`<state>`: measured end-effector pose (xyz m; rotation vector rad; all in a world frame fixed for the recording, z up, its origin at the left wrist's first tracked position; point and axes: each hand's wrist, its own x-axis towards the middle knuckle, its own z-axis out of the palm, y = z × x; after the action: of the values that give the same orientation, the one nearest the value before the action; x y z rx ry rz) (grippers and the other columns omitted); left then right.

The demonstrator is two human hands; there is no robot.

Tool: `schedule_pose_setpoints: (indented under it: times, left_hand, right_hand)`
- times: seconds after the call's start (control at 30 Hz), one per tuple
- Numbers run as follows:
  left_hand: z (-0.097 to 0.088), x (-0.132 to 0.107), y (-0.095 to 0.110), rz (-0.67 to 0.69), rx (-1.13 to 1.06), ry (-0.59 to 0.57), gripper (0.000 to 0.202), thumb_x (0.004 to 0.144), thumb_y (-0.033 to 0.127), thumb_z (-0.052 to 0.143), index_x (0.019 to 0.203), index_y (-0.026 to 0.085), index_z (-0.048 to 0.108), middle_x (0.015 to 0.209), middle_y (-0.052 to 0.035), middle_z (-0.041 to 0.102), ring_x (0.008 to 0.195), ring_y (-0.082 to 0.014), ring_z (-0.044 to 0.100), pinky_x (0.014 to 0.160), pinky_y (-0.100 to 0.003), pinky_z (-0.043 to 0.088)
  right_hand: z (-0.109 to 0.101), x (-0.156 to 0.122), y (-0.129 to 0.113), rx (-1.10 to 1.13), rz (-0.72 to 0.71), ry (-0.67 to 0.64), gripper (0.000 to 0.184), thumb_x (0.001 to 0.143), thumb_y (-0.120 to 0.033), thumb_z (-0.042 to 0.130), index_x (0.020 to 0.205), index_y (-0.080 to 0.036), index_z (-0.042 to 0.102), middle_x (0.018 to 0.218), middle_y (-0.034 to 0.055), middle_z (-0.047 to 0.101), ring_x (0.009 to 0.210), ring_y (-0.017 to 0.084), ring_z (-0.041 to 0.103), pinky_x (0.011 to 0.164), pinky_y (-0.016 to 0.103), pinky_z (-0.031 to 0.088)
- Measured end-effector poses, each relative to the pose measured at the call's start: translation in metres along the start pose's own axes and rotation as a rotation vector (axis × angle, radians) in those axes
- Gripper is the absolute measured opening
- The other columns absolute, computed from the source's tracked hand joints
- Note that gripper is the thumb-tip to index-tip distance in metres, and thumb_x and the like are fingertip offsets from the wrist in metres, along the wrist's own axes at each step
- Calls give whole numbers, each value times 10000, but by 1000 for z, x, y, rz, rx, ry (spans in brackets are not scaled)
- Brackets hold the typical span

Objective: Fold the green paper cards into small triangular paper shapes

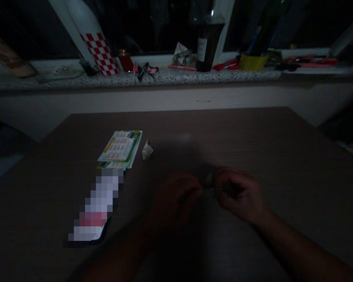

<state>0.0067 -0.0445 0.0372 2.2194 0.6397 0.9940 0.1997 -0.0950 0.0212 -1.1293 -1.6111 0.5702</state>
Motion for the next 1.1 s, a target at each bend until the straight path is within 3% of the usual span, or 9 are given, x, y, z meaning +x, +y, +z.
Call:
schedule_pose_setpoints:
  times: [0.17,0.3,0.63,0.87,1.1]
  left_hand:
    - [1,-2,-6,-209,-75,37,50,838,203,596,824,187,641,784,-5,691,731,-132,638,669,-233,493]
    - [0,2,-2,-327,-116,-34,89,764,210,671,848,182,680,774,-5,721,708,-145,655,661,-248,512]
    - [0,3,-4,-443,-275,-26,44,775,206,684,788,183,718,739,0,732,689,-143,664,657,-246,508]
    - [3,2,-5,-516,-496,-76,37,759,195,696,770,171,723,714,-11,725,674,-147,662,631,-248,513]
    - [4,3,-7,-516,-483,23,62,761,230,690,762,169,683,716,-15,706,658,-149,650,596,-247,510]
  right_hand:
    - [-1,-2,2,59,112,43,38,809,-168,626,779,-191,628,735,32,664,662,156,625,585,273,490]
    - [0,-1,-1,24,80,42,18,820,-184,649,823,-197,661,806,45,695,734,168,658,638,277,525]
    - [1,-1,-2,-19,45,97,75,785,-175,692,850,-209,709,739,17,741,631,153,690,574,250,559]
    - [0,-4,-7,25,69,53,49,796,-169,679,796,-193,721,727,37,754,618,167,702,528,251,557]
    - [2,-4,-4,70,129,66,73,800,-190,672,870,-192,689,752,38,735,631,159,686,557,255,558]
